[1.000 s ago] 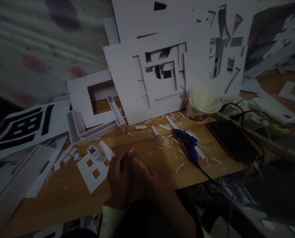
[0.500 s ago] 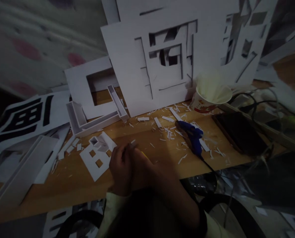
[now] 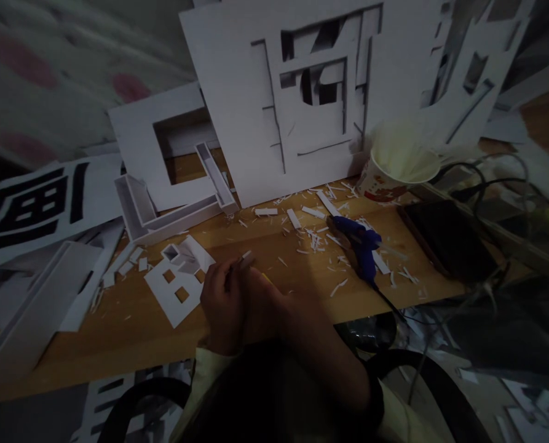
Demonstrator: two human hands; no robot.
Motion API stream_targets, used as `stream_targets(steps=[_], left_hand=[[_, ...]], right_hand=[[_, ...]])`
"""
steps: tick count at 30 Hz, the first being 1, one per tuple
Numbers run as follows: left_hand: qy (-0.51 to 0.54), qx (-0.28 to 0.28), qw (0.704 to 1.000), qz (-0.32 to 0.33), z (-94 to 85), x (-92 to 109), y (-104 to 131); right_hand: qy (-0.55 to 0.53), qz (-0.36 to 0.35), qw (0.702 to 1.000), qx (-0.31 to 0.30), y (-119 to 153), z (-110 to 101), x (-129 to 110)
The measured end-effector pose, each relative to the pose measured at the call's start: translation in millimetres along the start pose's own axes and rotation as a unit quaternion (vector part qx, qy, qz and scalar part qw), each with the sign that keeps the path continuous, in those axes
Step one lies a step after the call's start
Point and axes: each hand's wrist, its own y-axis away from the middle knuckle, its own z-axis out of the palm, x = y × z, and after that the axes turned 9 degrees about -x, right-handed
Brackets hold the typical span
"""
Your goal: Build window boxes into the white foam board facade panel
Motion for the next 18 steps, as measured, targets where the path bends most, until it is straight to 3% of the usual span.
stream_targets(steps=[14, 18], left_hand=[[0.000, 0.007, 1.000, 0.022, 0.2, 2, -1], [0.009, 0.002, 1.000, 0.009, 0.1, 2, 1]], right_hand=[[-0.009, 0.003, 0.999, -0.047, 3, -12, -2], [-0.045, 0.001, 0.999, 0.013, 2, -5, -2]])
